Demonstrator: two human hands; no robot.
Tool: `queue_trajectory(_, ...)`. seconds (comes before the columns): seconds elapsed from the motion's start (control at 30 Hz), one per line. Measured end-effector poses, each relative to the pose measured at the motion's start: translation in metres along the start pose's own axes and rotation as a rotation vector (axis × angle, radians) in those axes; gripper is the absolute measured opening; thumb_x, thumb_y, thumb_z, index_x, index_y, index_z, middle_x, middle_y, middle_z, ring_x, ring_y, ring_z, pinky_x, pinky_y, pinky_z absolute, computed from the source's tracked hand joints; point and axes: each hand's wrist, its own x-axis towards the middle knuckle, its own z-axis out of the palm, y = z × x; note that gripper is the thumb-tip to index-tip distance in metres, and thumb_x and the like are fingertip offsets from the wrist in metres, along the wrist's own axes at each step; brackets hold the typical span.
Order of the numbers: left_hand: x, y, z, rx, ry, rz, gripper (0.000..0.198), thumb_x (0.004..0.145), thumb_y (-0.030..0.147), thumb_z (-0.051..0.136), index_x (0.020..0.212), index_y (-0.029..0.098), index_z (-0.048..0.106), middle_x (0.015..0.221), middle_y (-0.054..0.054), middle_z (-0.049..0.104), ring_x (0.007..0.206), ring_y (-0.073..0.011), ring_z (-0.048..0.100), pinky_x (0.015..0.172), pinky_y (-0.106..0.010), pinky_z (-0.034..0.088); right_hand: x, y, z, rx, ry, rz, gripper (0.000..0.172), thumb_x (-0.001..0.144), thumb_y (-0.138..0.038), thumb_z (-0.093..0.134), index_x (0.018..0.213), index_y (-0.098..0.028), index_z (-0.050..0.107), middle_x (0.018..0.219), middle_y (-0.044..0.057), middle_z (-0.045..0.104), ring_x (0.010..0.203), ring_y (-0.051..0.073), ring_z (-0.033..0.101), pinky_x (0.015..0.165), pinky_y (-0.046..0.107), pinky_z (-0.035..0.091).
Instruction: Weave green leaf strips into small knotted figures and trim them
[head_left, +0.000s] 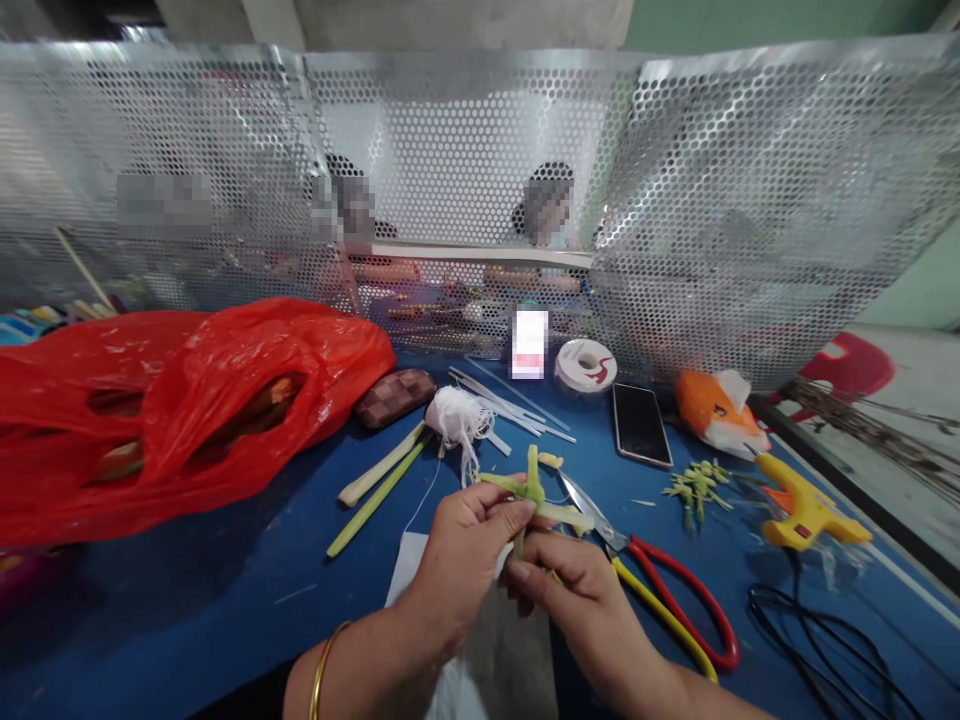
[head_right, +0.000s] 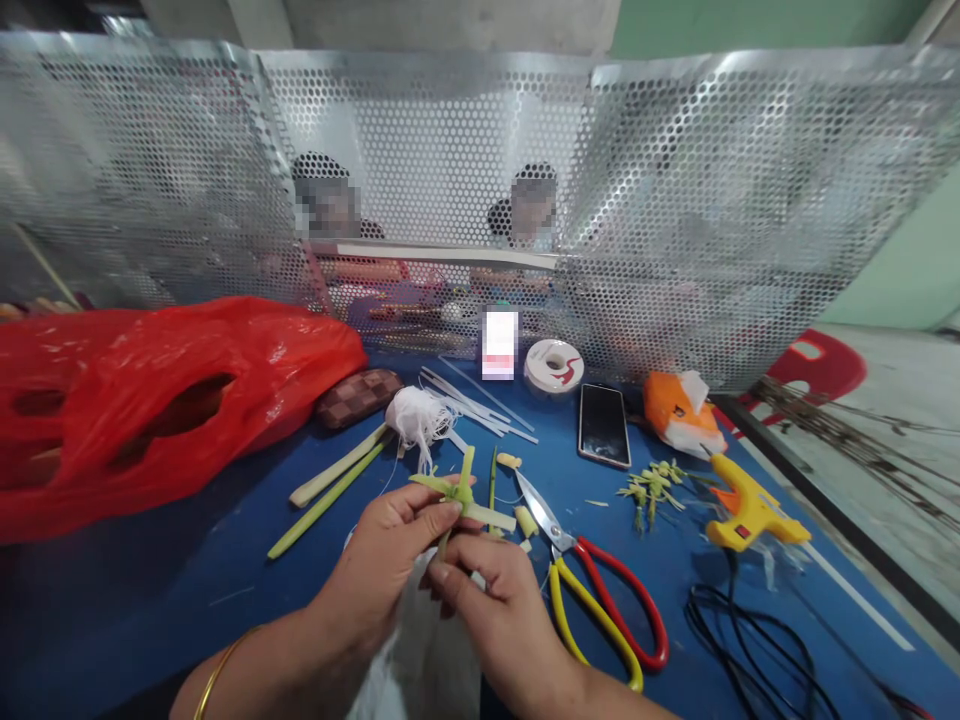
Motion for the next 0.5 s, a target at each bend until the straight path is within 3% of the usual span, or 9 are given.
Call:
queue_trajectory(0.13,0.001,0.003,0.000,-0.048,0.050,-0.032,0.040,0.066,0.027,0.081,0.101,0.013,0.069,0.068,-0.005,0.073,0.058,-0.0162,0.067,0.055,-0.024,0.050,0.001,-0.001,-0.003,-0.045,-0.069,-0.011,0.036,0.087,-0.041,0.057,0.060,-0.017,0.060,0.058,0.000,0.056,0.058,0.013,0.050,0.057,0.024,0.040)
queue_trajectory(0.23,0.001,0.008,0.001,-0.069,0.079,-0.037,0.040,0.065,0.027,0.082,0.100,0.014,0.069,0.067,-0.005,0.073,0.059,-0.0159,0.066,0.056,-0.025,0.051,0.010,-0.004,-0.020,-0.136,-0.249,0.063,0.027,0.083,-0.034,0.062,0.062,-0.016,0.066,0.059,0.000,0.058,0.057,0.013,0.051,0.056,0.025,0.039)
queue_trajectory(0.3,0.000,0.010,0.002,-0.061,0.083,-0.040,0.038,0.063,0.026,0.083,0.098,0.014,0.071,0.066,-0.005,0.072,0.062,-0.0158,0.067,0.059,-0.024,0.052,0.019,-0.006,-0.036,-0.244,-0.369,0.090,0.012,0.073,-0.025,0.071,0.065,-0.017,0.070,0.058,-0.001,0.060,0.056,0.013,0.050,0.054,0.025,0.036)
queue_trajectory(0.33,-0.001,0.012,0.003,-0.050,0.069,-0.041,0.037,0.062,0.025,0.083,0.095,0.014,0.071,0.066,-0.005,0.072,0.062,-0.0153,0.067,0.061,-0.024,0.052,0.024,-0.007,-0.044,-0.223,-0.307,0.112,0.015,0.074,-0.026,0.071,0.062,-0.018,0.070,0.055,-0.001,0.060,0.053,0.013,0.049,0.053,0.025,0.036)
queue_trajectory(0.4,-0.002,0.012,0.004,-0.016,0.014,-0.059,0.032,0.062,0.023,0.083,0.091,0.012,0.073,0.067,-0.006,0.072,0.060,-0.0144,0.067,0.064,-0.025,0.052,0.031,-0.012,-0.056,-0.088,-0.014,0.123,0.025,0.075,-0.037,0.073,0.059,-0.018,0.069,0.057,0.000,0.061,0.055,0.014,0.050,0.056,0.025,0.039)
queue_trajectory(0.43,-0.003,0.012,0.004,0.005,-0.017,-0.081,0.030,0.062,0.023,0.082,0.089,0.012,0.073,0.066,-0.006,0.072,0.058,-0.0141,0.066,0.064,-0.025,0.052,0.033,-0.015,-0.060,0.003,0.113,0.127,0.025,0.077,-0.042,0.071,0.070,-0.018,0.072,0.066,0.001,0.065,0.061,0.015,0.053,0.061,0.026,0.041)
queue_trajectory(0.47,-0.004,0.012,0.004,0.031,-0.048,-0.111,0.028,0.063,0.023,0.081,0.087,0.012,0.073,0.066,-0.007,0.072,0.057,-0.0140,0.066,0.061,-0.025,0.051,0.034,-0.018,-0.061,0.097,0.179,0.142,0.030,0.079,-0.047,0.069,0.080,-0.018,0.074,0.071,0.002,0.066,0.065,0.015,0.055,0.064,0.027,0.043)
queue_trajectory(0.5,-0.004,0.011,0.004,0.063,-0.079,-0.141,0.026,0.064,0.024,0.080,0.086,0.011,0.073,0.065,-0.007,0.071,0.056,-0.0143,0.066,0.057,-0.024,0.049,0.033,-0.021,-0.060,0.160,0.164,0.163,0.036,0.080,-0.051,0.066,0.084,-0.017,0.075,0.073,0.004,0.067,0.067,0.016,0.056,0.066,0.027,0.043)
